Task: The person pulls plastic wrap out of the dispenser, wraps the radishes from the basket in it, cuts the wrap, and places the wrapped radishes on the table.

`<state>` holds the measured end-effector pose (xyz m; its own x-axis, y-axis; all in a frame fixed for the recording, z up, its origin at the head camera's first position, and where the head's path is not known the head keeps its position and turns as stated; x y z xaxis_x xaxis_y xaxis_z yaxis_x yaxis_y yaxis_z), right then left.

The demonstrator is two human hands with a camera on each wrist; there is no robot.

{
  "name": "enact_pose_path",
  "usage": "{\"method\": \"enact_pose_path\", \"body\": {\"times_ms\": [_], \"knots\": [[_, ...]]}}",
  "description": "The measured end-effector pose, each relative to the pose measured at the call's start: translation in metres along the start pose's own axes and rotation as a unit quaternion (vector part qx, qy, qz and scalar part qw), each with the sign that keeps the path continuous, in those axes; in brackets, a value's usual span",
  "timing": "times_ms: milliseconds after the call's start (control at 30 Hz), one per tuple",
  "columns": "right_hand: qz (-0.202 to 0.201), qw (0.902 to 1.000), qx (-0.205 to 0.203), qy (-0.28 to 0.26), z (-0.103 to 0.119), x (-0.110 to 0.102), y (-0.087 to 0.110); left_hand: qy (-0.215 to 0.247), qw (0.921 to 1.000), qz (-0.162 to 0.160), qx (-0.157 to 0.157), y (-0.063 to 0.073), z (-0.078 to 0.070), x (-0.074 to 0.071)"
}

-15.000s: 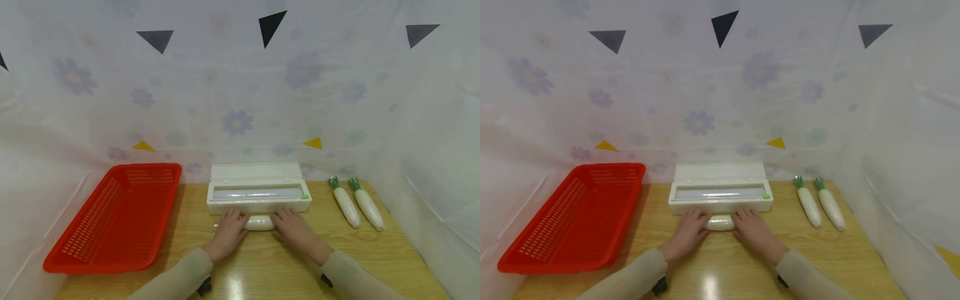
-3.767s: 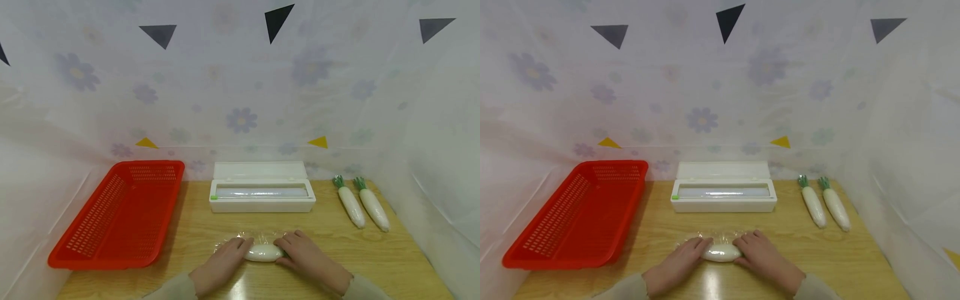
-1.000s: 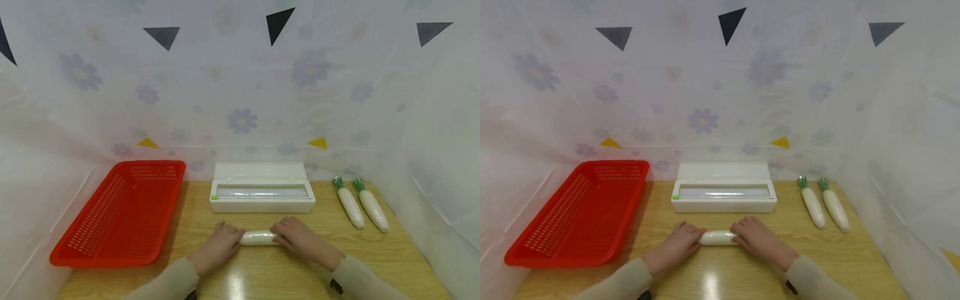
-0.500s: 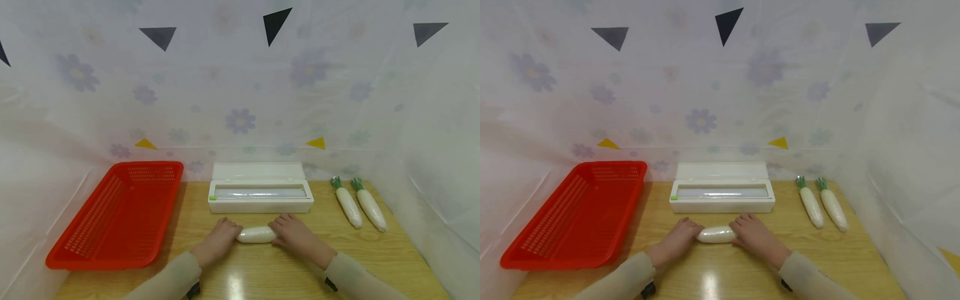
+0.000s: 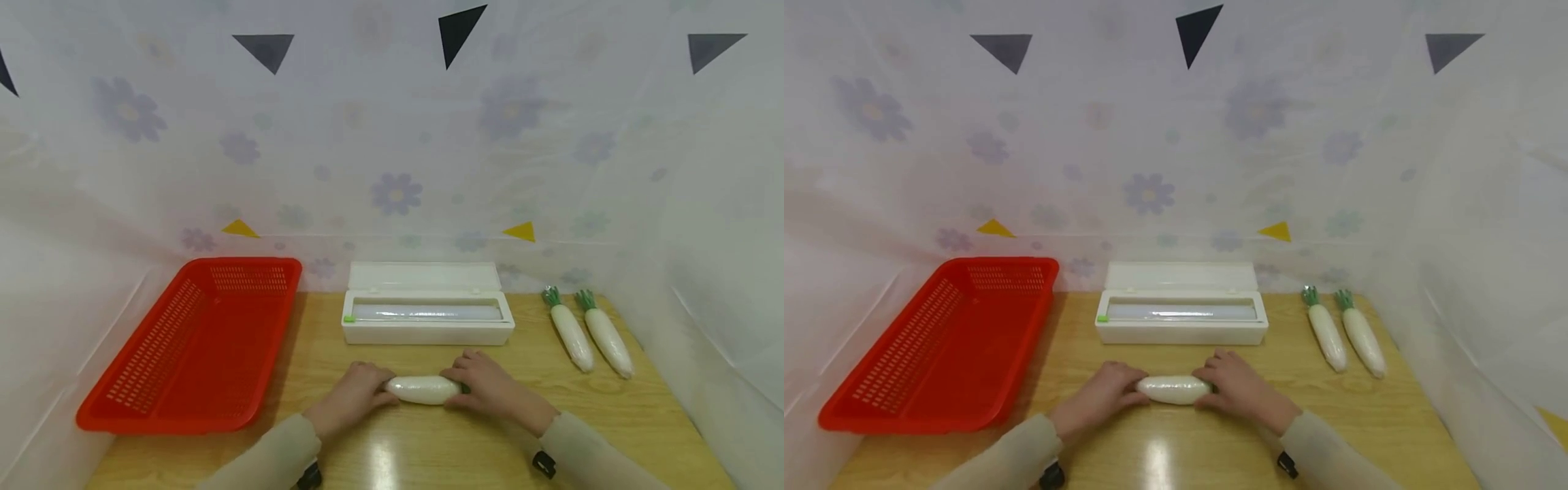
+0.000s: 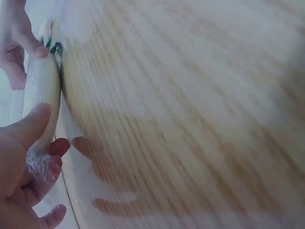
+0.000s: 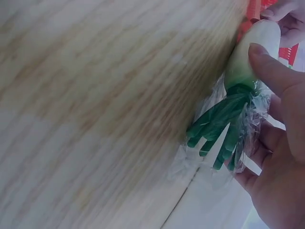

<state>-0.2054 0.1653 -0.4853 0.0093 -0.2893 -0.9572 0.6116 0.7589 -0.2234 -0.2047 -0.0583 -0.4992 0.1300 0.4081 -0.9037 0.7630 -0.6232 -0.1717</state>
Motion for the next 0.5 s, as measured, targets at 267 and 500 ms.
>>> {"method": "enact_pose_path", "body": {"times_ms": [267, 500], "knots": [[0.018, 0.9996, 0.004, -0.021, -0.002, 0.001, 0.000, 0.081, 0.9916, -0.065, -0.077, 0.015, 0.018, -0.013], [0.024, 0.9996, -0.001, -0.012, -0.002, -0.001, -0.002, 0.100, 0.9765, -0.086, -0.170, 0.024, 0.020, -0.023]]}}
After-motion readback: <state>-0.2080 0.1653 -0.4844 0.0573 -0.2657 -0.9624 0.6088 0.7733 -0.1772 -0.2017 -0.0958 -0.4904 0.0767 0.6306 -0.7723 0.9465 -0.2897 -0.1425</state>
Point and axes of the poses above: each hand's wrist, its own y-axis away from the middle knuckle, its own x-axis out of the palm, z = x × y, the point moved 6 cm from there along -y, towards the middle knuckle, and after that the axes turned 3 degrees about -y, right-handed, at the moved point
